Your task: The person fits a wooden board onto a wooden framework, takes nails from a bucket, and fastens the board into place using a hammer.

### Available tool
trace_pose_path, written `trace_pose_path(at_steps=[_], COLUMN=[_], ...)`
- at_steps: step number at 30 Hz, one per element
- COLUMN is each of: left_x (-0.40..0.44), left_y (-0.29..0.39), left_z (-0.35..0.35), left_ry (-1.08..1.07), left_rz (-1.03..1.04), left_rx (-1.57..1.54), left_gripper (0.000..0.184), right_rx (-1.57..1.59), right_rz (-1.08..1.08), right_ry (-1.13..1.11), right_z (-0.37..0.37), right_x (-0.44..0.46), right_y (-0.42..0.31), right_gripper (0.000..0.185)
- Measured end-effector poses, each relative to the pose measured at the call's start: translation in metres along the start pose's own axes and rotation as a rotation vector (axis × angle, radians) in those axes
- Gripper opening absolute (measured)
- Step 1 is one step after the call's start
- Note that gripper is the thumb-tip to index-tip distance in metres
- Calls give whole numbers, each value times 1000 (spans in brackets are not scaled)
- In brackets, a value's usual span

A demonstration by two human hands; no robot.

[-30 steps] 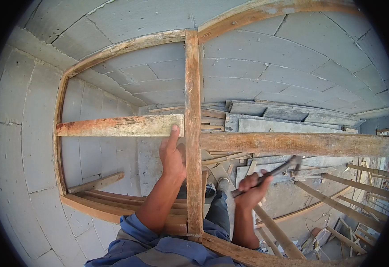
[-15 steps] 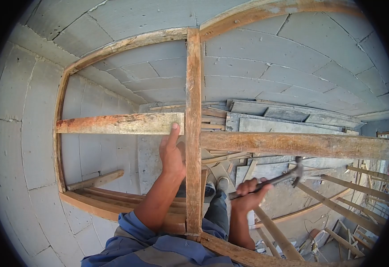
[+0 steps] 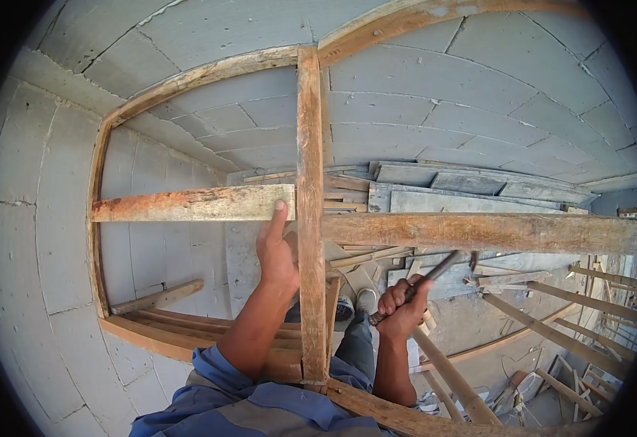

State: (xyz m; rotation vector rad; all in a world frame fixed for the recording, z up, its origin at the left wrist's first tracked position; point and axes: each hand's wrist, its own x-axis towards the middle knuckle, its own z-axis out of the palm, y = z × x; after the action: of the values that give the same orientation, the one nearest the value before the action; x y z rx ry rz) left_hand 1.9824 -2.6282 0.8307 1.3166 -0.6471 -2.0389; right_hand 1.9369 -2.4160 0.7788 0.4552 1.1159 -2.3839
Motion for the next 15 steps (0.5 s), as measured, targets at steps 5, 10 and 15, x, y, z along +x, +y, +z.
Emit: trace_pose_path(at_steps=[5,10,15], left_x=[2,9,12], left_y=[4,7,30], left_z=[-5,-17,-62], left_ry=[1,-11,-109], left_rz=[-86,-103,130], left_rx=[21,156,755], left_gripper=[49,47,40], right_rx=[-243,-343,-459], right_rz=[158,188,194], right_ry=[-238,-263,-155], right_z=[20,8,-22], right_x=[11,6,5], right_y=[-2,6,3], right_gripper=[36,28,29])
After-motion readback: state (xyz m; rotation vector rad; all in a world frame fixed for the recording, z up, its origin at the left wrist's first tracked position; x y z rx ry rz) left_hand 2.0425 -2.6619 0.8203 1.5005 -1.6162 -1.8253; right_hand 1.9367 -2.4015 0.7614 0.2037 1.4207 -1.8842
